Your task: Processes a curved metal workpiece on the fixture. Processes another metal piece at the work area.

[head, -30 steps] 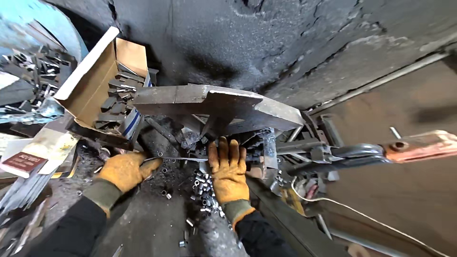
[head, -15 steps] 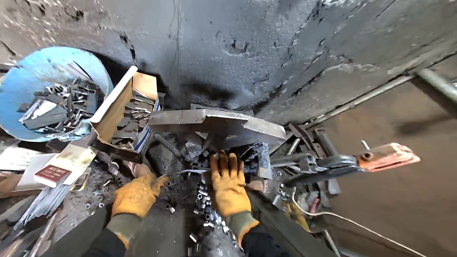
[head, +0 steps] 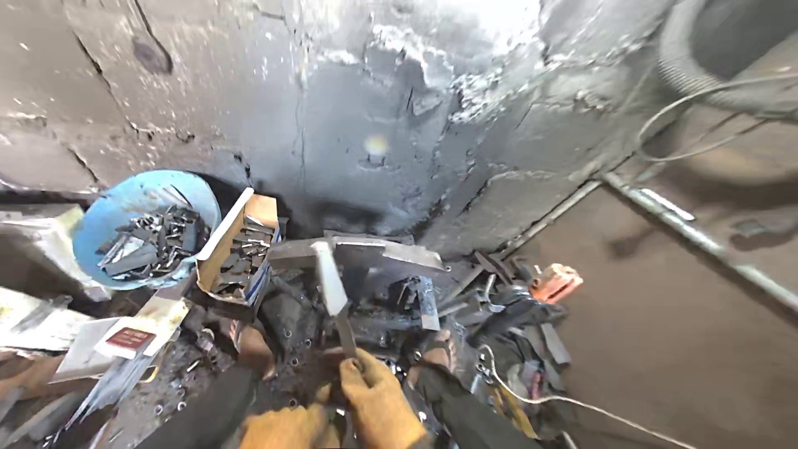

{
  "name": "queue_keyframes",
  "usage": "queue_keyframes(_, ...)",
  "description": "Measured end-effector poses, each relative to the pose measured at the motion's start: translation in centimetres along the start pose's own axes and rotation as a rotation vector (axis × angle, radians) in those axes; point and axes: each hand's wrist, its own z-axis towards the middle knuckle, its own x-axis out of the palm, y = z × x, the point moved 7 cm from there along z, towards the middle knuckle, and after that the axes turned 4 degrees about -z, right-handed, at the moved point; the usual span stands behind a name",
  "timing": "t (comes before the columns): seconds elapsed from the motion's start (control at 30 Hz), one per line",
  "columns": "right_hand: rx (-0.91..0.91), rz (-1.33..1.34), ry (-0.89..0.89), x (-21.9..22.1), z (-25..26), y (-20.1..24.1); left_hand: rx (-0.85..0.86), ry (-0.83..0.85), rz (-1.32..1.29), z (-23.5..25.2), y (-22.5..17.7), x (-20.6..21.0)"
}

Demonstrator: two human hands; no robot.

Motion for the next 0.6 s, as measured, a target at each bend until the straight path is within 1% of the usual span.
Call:
queue_keyframes(0.07, 0.006, -0.338, 0.009, -3.5, 0.2, 1.4, 0.320, -0.564, 0.281, -3.0, -3.9, -5.3)
queue_keyframes(0.1, -0.002, -0.511, 0.032, -5.0, 0.3, 2.4, 0.457, -0.759, 0.387, -4.3, -5.6, -8.1)
queue_keyframes(0.13, -0.011, -0.668, 0.074, -6.1, 0.3, 3.6, 0.526, -0.810, 0.469, -4.6, -6.7, -10.4)
queue_keyframes(0.17, -0.032, -0.792, 0.116, -6.8, 0.2, 4.8, 0.565, -0.786, 0.516, -3.8, -7.0, -12.2)
queue_keyframes(0.2, -0.072, -0.885, 0.148, -7.3, -0.1, 6.2, 0.552, -0.747, 0.565, -2.4, -6.6, -13.5)
queue_keyframes(0.27, -0.195, -0.988, 0.170, -8.0, -0.8, 8.8, 0.393, -0.648, 0.589, 0.6, -4.7, -15.0)
queue_keyframes(0.33, -0.367, -1.027, 0.086, -9.4, -1.1, 10.6, 0.244, -0.566, 0.526, 2.6, -3.2, -16.0)
queue_keyframes(0.37, -0.431, -1.056, 0.015, -10.8, -1.1, 11.2, 0.204, -0.572, 0.499, 3.2, -2.8, -16.6)
queue_keyframes(0.4, -0.395, -1.082, -0.016, -12.5, -1.0, 11.7, 0.177, -0.602, 0.487, 3.5, -2.5, -17.1)
queue_keyframes(0.47, -0.231, -1.087, -0.066, -15.8, -0.5, 11.6, 0.123, -0.654, 0.457, 4.4, -1.9, -17.7)
queue_keyframes(0.5, -0.186, -1.099, -0.077, -17.0, -0.1, 11.5, 0.070, -0.631, 0.440, 5.2, -1.6, -17.8)
queue_keyframes(0.53, -0.185, -1.132, -0.094, -17.8, 0.4, 11.3, 0.034, -0.616, 0.425, 6.1, -1.3, -17.8)
queue_keyframes(0.6, -0.255, -1.205, -0.166, -18.5, 1.5, 10.9, -0.033, -0.535, 0.391, 8.3, -0.7, -17.5)
